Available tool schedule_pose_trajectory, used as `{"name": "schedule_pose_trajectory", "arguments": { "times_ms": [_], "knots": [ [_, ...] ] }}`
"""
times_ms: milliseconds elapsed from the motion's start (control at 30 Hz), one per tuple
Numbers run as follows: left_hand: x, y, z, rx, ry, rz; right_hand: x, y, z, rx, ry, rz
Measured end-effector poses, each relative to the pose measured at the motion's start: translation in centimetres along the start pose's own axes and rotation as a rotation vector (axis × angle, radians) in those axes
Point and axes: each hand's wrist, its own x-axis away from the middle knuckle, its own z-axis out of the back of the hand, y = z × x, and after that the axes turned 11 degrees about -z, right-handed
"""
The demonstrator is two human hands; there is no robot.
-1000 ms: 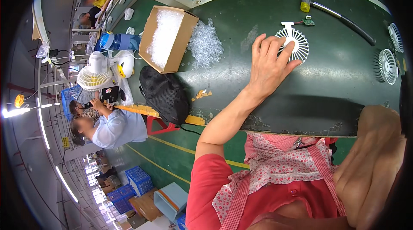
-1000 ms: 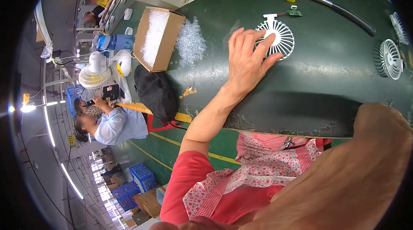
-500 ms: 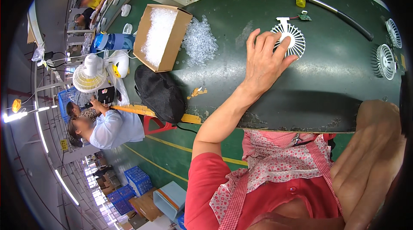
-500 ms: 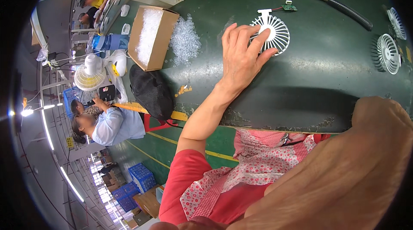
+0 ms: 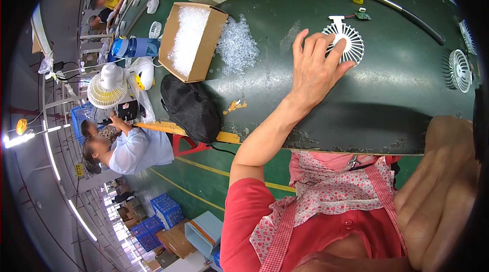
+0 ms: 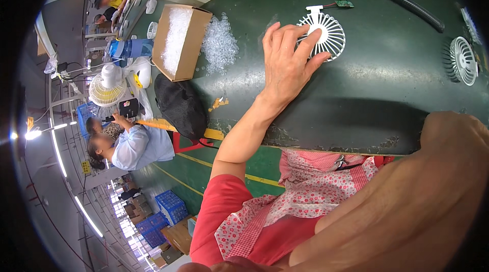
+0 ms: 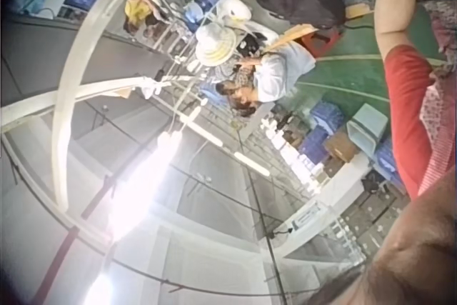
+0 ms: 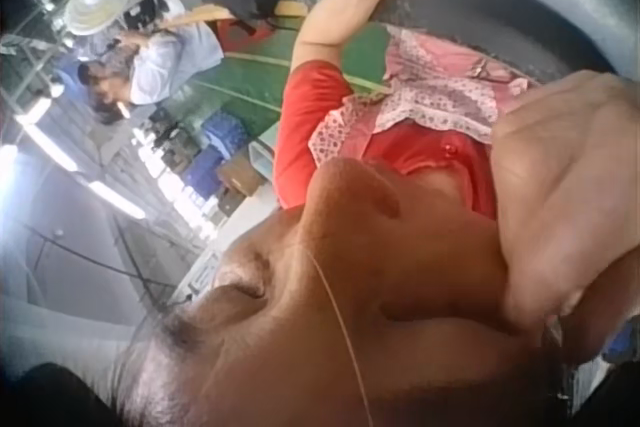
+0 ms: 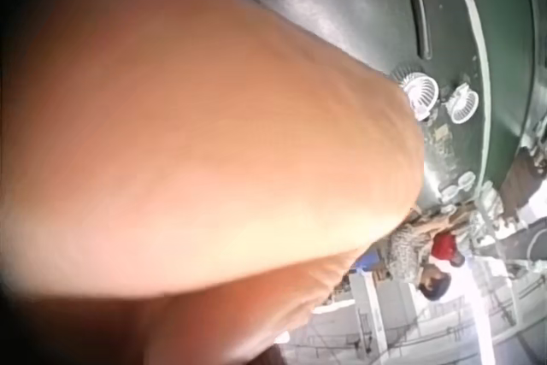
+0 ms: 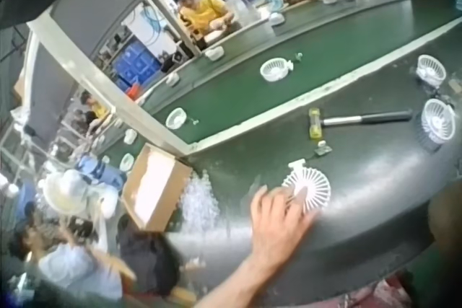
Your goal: The person assembles mini fan grilles by fitting small electronic components into the plastic frames by hand, tapping them with a mallet, and placing them onto the conveyor belt. The person also handles and adjusts a black bag on the table.
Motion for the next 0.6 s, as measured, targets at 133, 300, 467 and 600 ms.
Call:
{"name": "schedule_pose_trajectory", "arguments": {
  "times_ms": [133,300,467,600],
  "knots": [
    [0.1,0.0,0.1,-0.002,-0.002,0.003,0.8,-0.1,0.3,-0.004,-0.04,-0.003],
    [0.1,-0.1,0.0,-0.005,-0.006,-0.002,2.3,-0.5,0.7,0.0,-0.074,-0.012],
    [0.2,-0.1,0.2,-0.017,-0.009,-0.002,2.6,-2.5,0.0,0.004,-0.109,-0.025],
    [0.1,0.1,0.0,-0.003,-0.005,0.001,3.0,-1.0,0.6,0.011,-0.145,-0.038]
  ]
}}
